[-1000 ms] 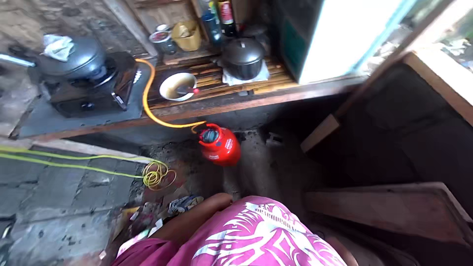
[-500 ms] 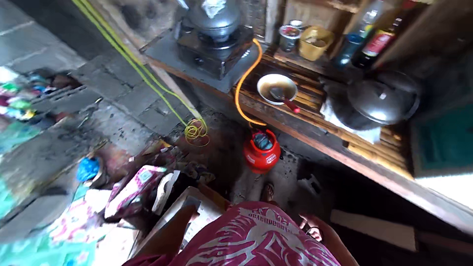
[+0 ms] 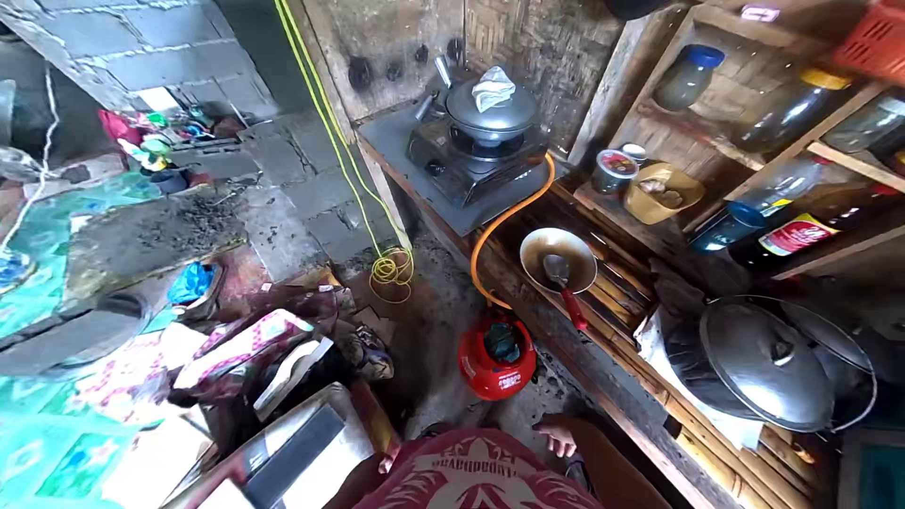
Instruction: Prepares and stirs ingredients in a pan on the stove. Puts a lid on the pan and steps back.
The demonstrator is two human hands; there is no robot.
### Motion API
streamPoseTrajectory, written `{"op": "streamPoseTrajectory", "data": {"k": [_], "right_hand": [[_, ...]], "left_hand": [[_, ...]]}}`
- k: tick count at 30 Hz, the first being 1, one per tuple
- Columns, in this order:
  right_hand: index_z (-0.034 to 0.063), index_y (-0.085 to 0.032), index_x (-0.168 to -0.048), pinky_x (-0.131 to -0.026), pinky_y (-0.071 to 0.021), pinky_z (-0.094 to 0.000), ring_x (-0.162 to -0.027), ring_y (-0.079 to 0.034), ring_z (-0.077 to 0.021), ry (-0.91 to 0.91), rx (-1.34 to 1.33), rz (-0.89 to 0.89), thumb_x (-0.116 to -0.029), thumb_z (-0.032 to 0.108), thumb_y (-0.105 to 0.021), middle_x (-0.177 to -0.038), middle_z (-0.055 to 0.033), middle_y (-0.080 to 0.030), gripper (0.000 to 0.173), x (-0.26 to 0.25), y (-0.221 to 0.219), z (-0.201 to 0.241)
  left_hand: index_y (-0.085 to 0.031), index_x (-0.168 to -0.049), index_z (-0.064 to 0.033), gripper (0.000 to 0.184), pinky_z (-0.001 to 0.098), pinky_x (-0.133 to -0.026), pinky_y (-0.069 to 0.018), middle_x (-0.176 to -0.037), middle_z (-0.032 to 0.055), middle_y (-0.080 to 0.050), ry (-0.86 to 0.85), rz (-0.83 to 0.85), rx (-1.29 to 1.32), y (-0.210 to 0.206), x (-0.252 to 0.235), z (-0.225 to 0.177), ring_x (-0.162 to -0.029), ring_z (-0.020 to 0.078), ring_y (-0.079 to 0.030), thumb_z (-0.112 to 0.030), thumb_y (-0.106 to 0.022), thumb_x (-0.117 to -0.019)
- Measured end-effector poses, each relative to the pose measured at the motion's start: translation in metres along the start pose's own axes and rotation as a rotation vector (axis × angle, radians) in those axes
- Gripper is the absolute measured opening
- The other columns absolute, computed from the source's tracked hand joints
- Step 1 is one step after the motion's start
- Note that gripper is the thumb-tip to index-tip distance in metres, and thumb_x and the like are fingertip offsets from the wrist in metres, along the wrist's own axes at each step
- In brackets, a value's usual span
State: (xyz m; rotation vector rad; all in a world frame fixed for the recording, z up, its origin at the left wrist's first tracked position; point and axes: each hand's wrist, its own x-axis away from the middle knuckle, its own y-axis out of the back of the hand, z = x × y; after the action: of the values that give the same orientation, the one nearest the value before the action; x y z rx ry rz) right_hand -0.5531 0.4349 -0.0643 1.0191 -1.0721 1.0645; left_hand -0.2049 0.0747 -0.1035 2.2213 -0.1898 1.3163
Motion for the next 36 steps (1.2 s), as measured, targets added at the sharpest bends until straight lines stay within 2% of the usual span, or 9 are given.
{"op": "streamPoseTrajectory", "data": {"k": [4, 9, 13, 16, 22, 25, 27, 29, 36], "right_hand": [[0.0106, -0.053, -0.147, -0.101, -0.0494, -0.061, -0.119, -0.064, -0.0407, 0.197, 0.092, 0.048, -0.1085, 0.04, -0.051, -0.135, -0.0228, -0.064, 0.049, 0.017, -0.001, 0.048], [-0.0033, -0.054, -0.143, -0.115, -0.0387, -0.0591, -0.134, -0.055, -0.0412, 0.543, 0.524, 0.072, -0.111, 0.021, -0.045, -0.143, -0.0284, -0.057, 0.041, 0.077, -0.004, 0.1], [-0.0133, -0.065, -0.123, -0.094, -0.0573, -0.0416, -0.108, -0.07, -0.0362, 1.426, 0.39, -0.204, -0.11, 0.016, -0.04, -0.116, -0.0306, -0.07, 0.041, 0.061, 0.008, 0.087], [-0.0001, -0.056, -0.143, -0.118, -0.0392, -0.0383, -0.136, -0.054, -0.0184, 0.912, -0.063, -0.024, -0.1126, 0.03, -0.03, -0.145, -0.0151, -0.058, 0.05, 0.188, 0.007, 0.12], [0.0064, -0.065, -0.138, -0.112, -0.0493, -0.042, -0.128, -0.063, -0.0215, 1.351, -0.49, -0.101, -0.0966, 0.077, -0.039, -0.136, -0.0109, -0.068, 0.086, 0.217, 0.018, 0.13], [0.016, -0.07, -0.13, -0.105, -0.0545, -0.0416, -0.121, -0.067, -0.0195, 1.432, -0.492, -0.751, -0.103, 0.068, -0.038, -0.129, -0.0055, -0.072, 0.067, 0.245, 0.033, 0.143], [0.0065, -0.07, -0.125, -0.109, -0.0461, -0.0439, -0.126, -0.061, -0.0227, 1.141, -0.244, -1.445, -0.1069, 0.05, -0.047, -0.13, -0.0109, -0.069, 0.053, 0.265, 0.05, 0.153], [-0.0002, -0.072, -0.121, -0.101, -0.0468, -0.0577, -0.118, -0.064, -0.0409, 0.766, -0.002, -1.813, -0.0965, 0.039, -0.059, -0.125, -0.0222, -0.069, 0.048, 0.27, 0.074, 0.166], [0.0065, -0.067, -0.134, -0.107, -0.0416, -0.0699, -0.134, -0.052, -0.0505, 0.23, -0.115, -1.471, -0.0927, 0.033, -0.075, -0.14, -0.0235, -0.061, 0.05, 0.263, 0.092, 0.197]], "left_hand": [[-0.057, -0.142, -0.0035, 0.045, 0.0541, -0.113, -0.041, -0.139, 0.0222, -0.06, 0.068, 0.101, 0.07, 0.051, 0.04, -0.061, -0.132, 0.036, -0.057, -0.03, -0.057, -0.1049], [-0.06, -0.136, -0.0034, 0.041, 0.051, -0.096, -0.0536, -0.13, 0.0187, -0.065, -0.211, -0.216, 0.41, 0.16, 0.07, -0.161, -0.108, 0.0312, -0.068, -0.03, -0.056, -0.1058], [-0.069, -0.119, -0.0011, 0.038, 0.0484, -0.101, -0.0511, -0.118, 0.0147, -0.07, -0.549, -0.394, 0.275, 0.268, 0.136, -0.266, -0.11, 0.0239, -0.066, -0.034, -0.062, -0.1012], [-0.071, -0.117, -0.0038, 0.031, 0.0451, -0.104, -0.0505, -0.123, 0.0111, -0.069, -0.806, -0.531, 0.143, 0.337, 0.164, -0.335, -0.116, 0.0196, -0.064, -0.029, -0.063, -0.1005], [-0.07, -0.127, -0.0106, 0.035, 0.0566, -0.108, -0.0451, -0.129, 0.0131, -0.066, -0.977, -0.867, -0.108, 0.481, 0.153, -0.455, -0.124, 0.0274, -0.061, -0.034, -0.059, -0.1036], [-0.069, -0.13, -0.0142, 0.038, 0.0635, -0.11, -0.0388, -0.132, 0.0127, -0.066, -0.927, -0.97, -0.188, 0.547, 0.128, -0.51, -0.128, 0.0306, -0.058, -0.038, -0.055, -0.1049], [-0.068, -0.132, -0.0142, 0.037, 0.0665, -0.111, -0.0354, -0.135, 0.0139, -0.064, -0.879, -1.008, -0.288, 0.586, 0.105, -0.541, -0.132, 0.0336, -0.056, -0.034, -0.05, -0.1064], [-0.067, -0.134, -0.0129, 0.037, 0.0665, -0.112, -0.0347, -0.138, 0.0161, -0.063, -0.818, -1.014, -0.405, 0.616, 0.081, -0.569, -0.134, 0.0367, -0.054, -0.026, -0.046, -0.107], [-0.068, -0.124, 0.0005, 0.034, 0.0729, -0.1, -0.0427, -0.127, 0.0296, -0.064, -0.664, -0.878, -0.629, 0.683, -0.005, -0.643, -0.123, 0.0501, -0.058, -0.02, -0.062, -0.098]]}}
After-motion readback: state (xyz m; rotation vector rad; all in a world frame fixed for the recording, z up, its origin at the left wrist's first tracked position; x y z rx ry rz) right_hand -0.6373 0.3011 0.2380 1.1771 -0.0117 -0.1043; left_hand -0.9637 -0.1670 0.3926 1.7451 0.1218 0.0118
